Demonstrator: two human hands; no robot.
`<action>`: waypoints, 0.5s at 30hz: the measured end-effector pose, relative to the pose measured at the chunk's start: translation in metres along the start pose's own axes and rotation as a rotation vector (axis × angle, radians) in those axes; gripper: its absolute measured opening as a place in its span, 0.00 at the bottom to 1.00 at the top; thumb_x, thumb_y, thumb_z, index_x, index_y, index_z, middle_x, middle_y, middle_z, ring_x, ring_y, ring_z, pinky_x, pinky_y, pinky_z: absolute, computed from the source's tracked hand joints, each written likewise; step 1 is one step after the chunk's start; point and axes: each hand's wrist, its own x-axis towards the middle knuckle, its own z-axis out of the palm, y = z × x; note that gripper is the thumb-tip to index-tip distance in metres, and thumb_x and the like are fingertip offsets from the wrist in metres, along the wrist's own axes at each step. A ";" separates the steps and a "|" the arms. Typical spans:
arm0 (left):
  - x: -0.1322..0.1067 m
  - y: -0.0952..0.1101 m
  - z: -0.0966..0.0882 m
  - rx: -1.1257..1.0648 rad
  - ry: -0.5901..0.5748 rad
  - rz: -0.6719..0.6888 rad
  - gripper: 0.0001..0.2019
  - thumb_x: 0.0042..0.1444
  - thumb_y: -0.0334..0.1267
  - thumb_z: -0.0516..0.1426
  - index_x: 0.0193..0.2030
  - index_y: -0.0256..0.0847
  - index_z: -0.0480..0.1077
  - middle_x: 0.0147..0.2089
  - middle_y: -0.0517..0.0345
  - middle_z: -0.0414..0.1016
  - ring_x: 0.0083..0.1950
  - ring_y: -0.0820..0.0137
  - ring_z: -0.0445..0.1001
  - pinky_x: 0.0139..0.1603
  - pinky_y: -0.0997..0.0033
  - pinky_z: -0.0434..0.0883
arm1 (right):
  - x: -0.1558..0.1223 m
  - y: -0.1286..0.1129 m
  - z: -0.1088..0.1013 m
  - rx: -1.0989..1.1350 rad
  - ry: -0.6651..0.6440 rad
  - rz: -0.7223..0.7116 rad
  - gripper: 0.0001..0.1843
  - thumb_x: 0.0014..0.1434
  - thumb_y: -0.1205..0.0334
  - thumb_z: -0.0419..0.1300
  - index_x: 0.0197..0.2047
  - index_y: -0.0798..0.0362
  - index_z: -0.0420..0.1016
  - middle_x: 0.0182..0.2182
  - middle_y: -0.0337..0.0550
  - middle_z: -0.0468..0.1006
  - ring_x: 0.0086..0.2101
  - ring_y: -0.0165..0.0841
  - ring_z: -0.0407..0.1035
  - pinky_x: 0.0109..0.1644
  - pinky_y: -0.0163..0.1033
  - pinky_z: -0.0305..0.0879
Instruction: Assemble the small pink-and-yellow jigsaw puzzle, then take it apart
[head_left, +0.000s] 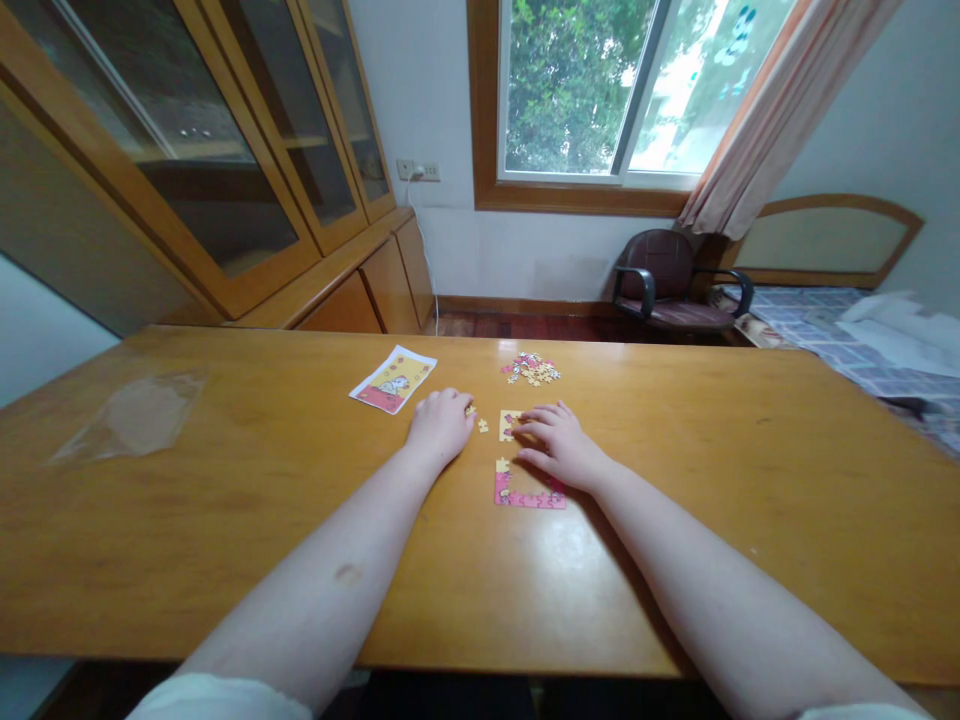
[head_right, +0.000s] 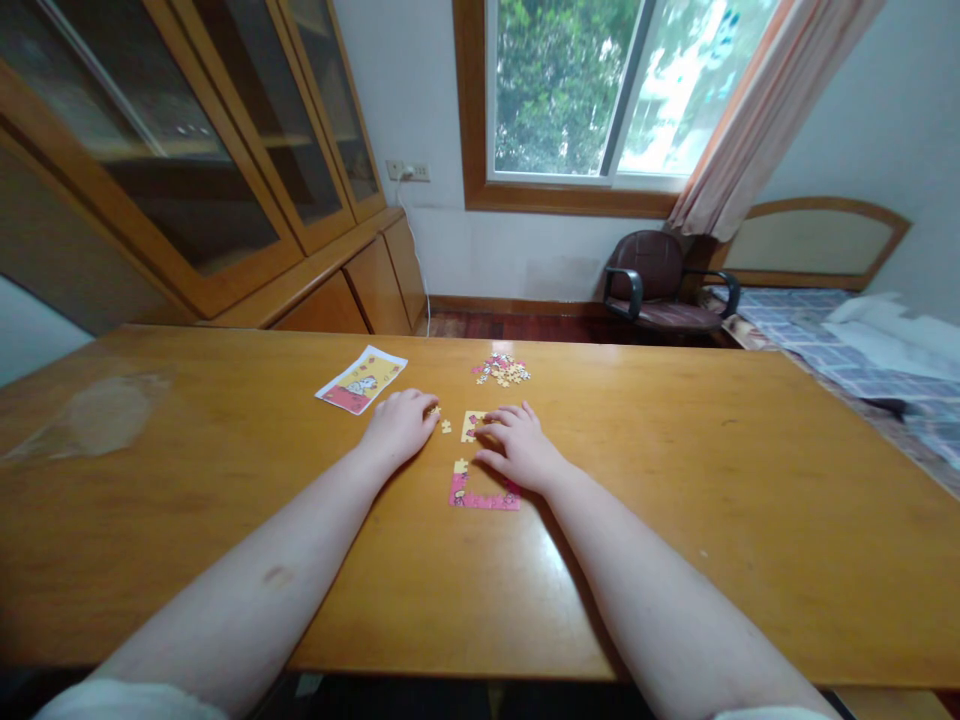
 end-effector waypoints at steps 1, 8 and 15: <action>0.000 0.000 0.000 0.012 -0.011 -0.004 0.14 0.59 0.41 0.52 0.47 0.44 0.74 0.46 0.50 0.75 0.48 0.58 0.71 0.48 0.60 0.68 | 0.000 0.000 0.000 -0.001 -0.003 0.001 0.20 0.60 0.47 0.58 0.51 0.46 0.75 0.53 0.49 0.72 0.57 0.44 0.59 0.64 0.63 0.41; 0.003 -0.003 0.002 0.019 -0.082 -0.031 0.15 0.60 0.35 0.50 0.49 0.46 0.74 0.47 0.52 0.75 0.49 0.57 0.71 0.47 0.58 0.67 | 0.000 0.001 0.001 0.008 -0.011 0.002 0.20 0.61 0.46 0.57 0.51 0.47 0.75 0.54 0.49 0.72 0.57 0.44 0.60 0.64 0.63 0.41; 0.002 -0.005 0.000 -0.033 -0.068 -0.013 0.18 0.58 0.29 0.48 0.46 0.48 0.74 0.47 0.54 0.76 0.49 0.59 0.72 0.48 0.59 0.67 | 0.000 0.000 0.000 0.020 -0.008 0.003 0.20 0.61 0.46 0.57 0.51 0.46 0.75 0.53 0.49 0.72 0.56 0.44 0.60 0.64 0.63 0.41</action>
